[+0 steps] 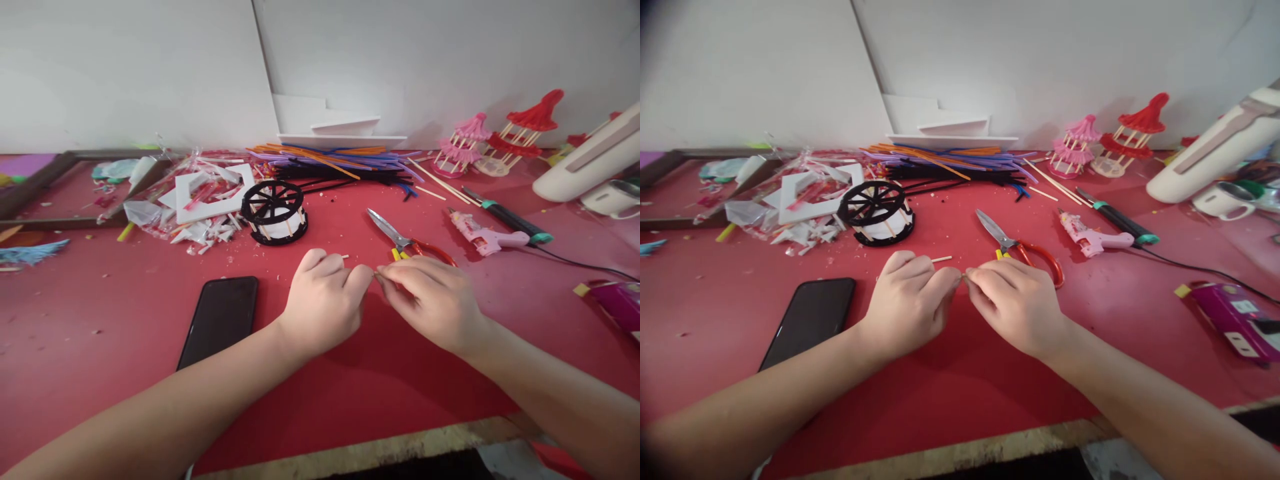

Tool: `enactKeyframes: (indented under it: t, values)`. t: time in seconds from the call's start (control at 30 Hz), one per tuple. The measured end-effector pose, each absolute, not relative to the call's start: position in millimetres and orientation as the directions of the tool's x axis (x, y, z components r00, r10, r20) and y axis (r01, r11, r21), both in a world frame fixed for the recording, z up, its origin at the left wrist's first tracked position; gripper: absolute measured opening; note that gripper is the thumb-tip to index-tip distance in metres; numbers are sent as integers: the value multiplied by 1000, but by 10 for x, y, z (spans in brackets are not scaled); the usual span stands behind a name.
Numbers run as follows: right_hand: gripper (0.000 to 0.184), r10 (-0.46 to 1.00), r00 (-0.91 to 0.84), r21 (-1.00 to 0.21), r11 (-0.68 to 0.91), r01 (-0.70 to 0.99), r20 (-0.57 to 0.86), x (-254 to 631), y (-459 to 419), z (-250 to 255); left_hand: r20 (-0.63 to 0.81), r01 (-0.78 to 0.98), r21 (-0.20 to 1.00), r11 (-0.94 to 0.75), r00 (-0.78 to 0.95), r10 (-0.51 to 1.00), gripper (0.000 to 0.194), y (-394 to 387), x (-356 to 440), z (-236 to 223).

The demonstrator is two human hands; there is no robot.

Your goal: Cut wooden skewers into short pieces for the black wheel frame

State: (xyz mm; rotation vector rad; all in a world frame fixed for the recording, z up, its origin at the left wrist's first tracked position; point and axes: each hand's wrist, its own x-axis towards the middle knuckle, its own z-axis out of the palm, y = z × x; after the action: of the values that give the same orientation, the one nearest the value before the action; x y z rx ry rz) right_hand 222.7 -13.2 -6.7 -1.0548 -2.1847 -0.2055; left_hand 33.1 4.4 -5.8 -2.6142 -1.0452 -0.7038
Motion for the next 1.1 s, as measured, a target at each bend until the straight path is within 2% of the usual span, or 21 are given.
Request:
enactKeyframes:
  t: [0.1, 0.17, 0.2, 0.27, 0.33, 0.4, 0.53, 0.67, 0.8, 0.97, 1.1]
  values:
    - [9, 618, -476, -137, 687, 713, 625, 2268, -100, -60, 497, 670, -12, -742, 648, 577, 14, 56, 313, -65]
    - [10, 613, -489, -185, 720, 668, 621, 2294, -93, -44, 471, 650, 80, -756, 643, 604, 15, 66, 303, -68]
    - [10, 624, -475, -237, 727, 645, 621, 2303, -96, -34, 450, 642, 171, -748, 624, 638, 16, 75, 300, -69]
    - [15, 692, -400, -392, 691, 608, 600, 2307, -111, -17, 381, 587, 438, -681, 565, 732, 18, 108, 295, -67]
    - [26, 784, -301, -572, 607, 551, 543, 2301, -130, -12, 303, 457, 698, -551, 509, 806, 21, 158, 287, -62]
    - [32, 844, -225, -711, 533, 459, 487, 2297, -138, -21, 286, 320, 827, -463, 469, 836, 23, 216, 277, -58]
    - [21, 934, -180, -905, 347, 244, 310, 2310, -110, -44, 308, 241, 872, -426, 406, 860, 19, 292, 265, -68]
    - [25, 976, -178, -992, 127, 24, 121, 2316, -62, -70, 180, 99, 967, -235, 389, 903, 18, 292, 279, -91]
    - [20, 995, -99, -1000, 29, -7, 29, 2302, -29, -107, 92, -26, 996, -89, 405, 910, 16, 276, 297, -86]
    - [12, 989, -140, -998, 55, 25, 51, 2274, -25, -90, 56, -107, 994, -10, 443, 895, 14, 274, 313, -68]
    - [22, 989, -145, -999, -30, -22, -27, 2244, -37, -61, 24, -153, 987, 51, 450, 893, 15, 272, 325, -68]
